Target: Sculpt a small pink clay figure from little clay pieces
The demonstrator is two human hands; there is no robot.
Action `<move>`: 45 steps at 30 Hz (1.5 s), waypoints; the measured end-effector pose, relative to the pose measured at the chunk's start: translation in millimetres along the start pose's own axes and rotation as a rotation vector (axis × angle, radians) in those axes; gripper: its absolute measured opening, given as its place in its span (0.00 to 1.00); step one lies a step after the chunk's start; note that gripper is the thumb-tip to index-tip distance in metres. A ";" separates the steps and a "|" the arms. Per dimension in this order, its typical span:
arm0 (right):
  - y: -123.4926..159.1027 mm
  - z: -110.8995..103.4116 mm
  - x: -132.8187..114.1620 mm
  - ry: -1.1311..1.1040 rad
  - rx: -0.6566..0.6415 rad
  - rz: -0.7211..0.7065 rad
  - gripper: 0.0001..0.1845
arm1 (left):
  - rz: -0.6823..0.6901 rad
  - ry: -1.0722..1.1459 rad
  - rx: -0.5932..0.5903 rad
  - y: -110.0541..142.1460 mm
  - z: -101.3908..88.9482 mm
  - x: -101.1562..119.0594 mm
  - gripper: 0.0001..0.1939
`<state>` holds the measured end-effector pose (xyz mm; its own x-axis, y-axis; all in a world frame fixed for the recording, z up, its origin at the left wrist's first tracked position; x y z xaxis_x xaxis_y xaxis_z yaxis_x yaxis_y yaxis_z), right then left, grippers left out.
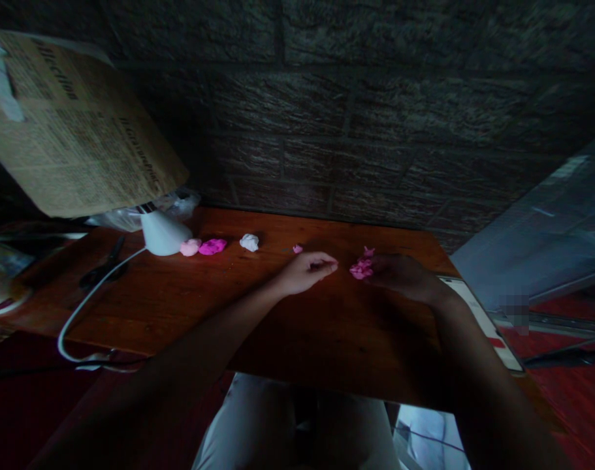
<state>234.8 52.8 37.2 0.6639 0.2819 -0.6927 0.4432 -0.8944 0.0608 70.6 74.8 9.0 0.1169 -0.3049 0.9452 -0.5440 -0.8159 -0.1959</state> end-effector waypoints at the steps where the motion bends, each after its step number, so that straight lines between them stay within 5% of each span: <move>1: -0.4 0.6 1.4 -0.016 0.004 -0.002 0.17 | 0.002 -0.002 0.002 0.2 -0.1 -0.2 0.11; 24: -1.3 0.2 9.2 -0.002 0.004 0.030 0.15 | -0.015 -0.035 -0.006 -1.1 1.7 -2.8 0.10; 29: -0.9 -6.1 13.2 -0.005 0.095 0.037 0.15 | 0.046 -0.098 -0.007 0.8 2.9 3.5 0.10; 37: -1.4 -3.8 9.4 0.027 0.087 0.004 0.15 | -0.016 -0.376 0.025 -5.1 18.5 12.3 0.22; 41: -3.2 -1.6 9.5 0.059 0.071 -0.005 0.13 | -0.023 -0.423 -0.101 -13.2 33.3 16.3 0.16; 45: -2.9 -1.6 11.3 0.076 0.068 0.020 0.11 | -0.004 -0.397 -0.096 -21.2 37.6 17.8 0.10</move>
<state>242.0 59.1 30.4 0.7173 0.2869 -0.6350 0.3892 -0.9208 0.0236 115.5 68.2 20.2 0.4206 -0.4835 0.7677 -0.6161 -0.7733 -0.1495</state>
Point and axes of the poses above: each hand's wrist, its own y-axis away from the middle knuckle, its own z-axis out of the palm, x = y × z, the point moved 9 cm from there along -y, towards the middle knuckle, and after that the axes turned 1 degree about -y, right-handed, at the moved point
